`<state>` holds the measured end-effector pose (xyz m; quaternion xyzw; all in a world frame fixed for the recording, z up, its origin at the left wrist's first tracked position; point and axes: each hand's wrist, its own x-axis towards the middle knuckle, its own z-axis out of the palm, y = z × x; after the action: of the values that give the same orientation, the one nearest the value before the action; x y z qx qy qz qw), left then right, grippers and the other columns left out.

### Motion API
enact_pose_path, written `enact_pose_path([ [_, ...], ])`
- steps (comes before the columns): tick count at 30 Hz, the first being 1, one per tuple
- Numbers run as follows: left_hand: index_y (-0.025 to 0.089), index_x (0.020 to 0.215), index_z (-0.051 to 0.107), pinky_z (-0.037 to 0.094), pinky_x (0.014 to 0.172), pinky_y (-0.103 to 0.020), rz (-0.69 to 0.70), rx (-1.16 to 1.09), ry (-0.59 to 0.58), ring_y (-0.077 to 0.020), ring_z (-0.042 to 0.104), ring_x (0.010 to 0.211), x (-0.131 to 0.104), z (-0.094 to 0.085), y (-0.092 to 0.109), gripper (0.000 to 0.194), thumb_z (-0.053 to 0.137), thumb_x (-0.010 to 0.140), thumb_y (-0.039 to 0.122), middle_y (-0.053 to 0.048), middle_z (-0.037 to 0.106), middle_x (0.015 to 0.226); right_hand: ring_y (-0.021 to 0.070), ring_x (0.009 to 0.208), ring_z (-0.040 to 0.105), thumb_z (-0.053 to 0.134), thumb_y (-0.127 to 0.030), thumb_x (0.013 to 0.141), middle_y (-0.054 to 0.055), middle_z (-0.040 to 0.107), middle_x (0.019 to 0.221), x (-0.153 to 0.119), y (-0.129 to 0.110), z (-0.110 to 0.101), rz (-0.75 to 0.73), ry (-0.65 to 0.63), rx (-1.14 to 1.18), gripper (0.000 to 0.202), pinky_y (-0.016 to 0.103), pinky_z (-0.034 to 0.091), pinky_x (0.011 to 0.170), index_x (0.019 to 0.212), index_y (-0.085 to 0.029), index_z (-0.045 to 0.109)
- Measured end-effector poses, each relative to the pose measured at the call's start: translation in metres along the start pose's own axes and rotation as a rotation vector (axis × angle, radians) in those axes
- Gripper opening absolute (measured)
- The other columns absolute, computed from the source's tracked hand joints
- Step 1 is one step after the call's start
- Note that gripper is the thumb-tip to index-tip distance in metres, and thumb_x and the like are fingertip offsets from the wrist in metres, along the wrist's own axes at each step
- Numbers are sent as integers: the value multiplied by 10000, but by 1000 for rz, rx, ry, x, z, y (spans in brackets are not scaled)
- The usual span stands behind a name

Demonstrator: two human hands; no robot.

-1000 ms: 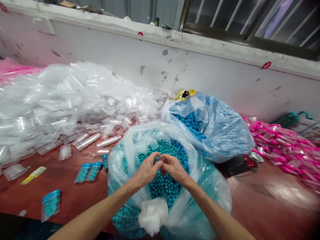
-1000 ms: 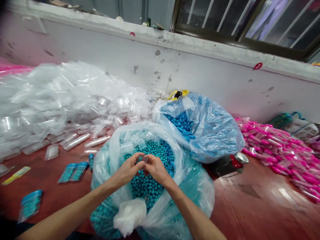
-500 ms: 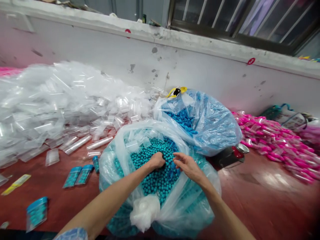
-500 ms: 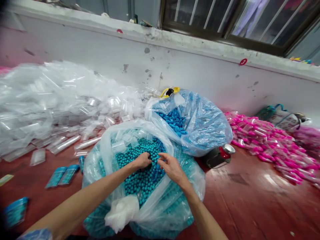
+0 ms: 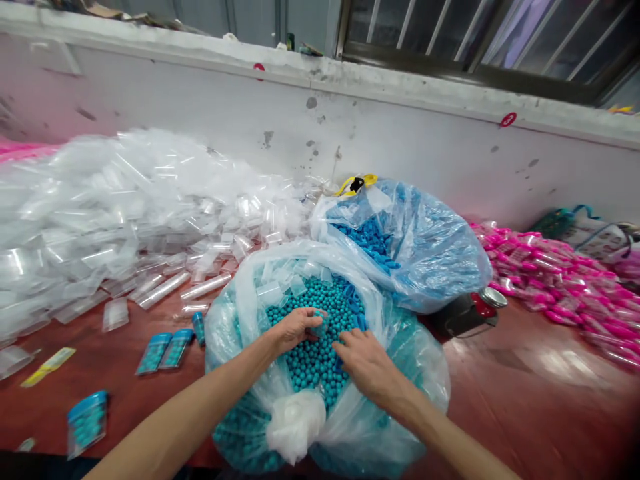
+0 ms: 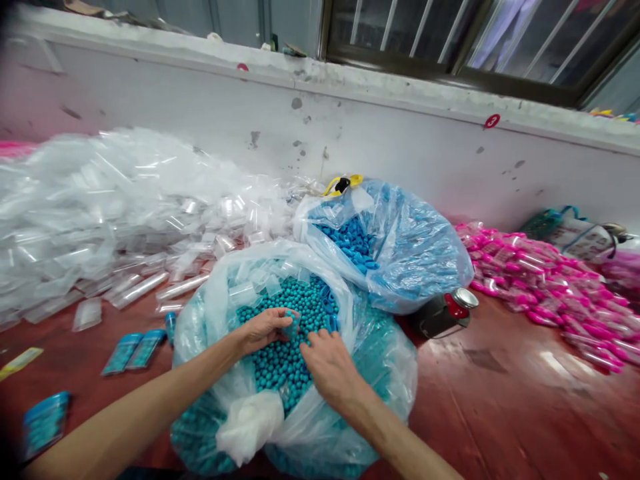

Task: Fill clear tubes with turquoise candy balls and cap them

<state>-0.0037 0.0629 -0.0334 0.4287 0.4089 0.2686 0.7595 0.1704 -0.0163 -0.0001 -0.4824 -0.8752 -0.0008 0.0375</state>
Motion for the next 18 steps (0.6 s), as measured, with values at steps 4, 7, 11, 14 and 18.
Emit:
enact_pose_path([
  [4,145,865,563,394,540,-235,-30,33,29,-119,544,593,-1,-3,-1,408,666,561,398,-14,597,697,222,895,501,502,-69,772,53,595,892,0,-10,36,-3,76,-123,149,413,328,858,822,-187,578],
  [7,152,722,567,354,490,-227,-66,124,107,-123,522,527,6,0,-4,261,632,596,371,19,557,569,240,966,483,510,-50,753,69,592,971,-2,-7,47,-51,129,-161,219,430,274,912,925,-176,562],
  [11,166,457,459,272,459,-194,-56,241,218,-86,432,466,31,17,-9,226,659,555,201,74,369,389,221,776,547,515,-95,767,56,617,788,-3,-9,30,13,-21,-145,102,347,368,728,813,-171,566],
  [14,166,458,462,267,458,-189,-54,253,213,-82,420,473,50,31,-9,229,669,549,204,73,370,399,211,718,567,507,-155,791,47,620,743,-3,-11,9,98,-106,-57,49,299,370,631,807,-174,550],
  [18,160,652,548,321,484,-207,-66,184,112,-98,463,492,50,32,-3,241,640,591,374,52,493,514,165,747,575,422,-214,847,19,618,790,-5,-5,-8,168,-86,209,107,239,378,629,894,-191,515],
])
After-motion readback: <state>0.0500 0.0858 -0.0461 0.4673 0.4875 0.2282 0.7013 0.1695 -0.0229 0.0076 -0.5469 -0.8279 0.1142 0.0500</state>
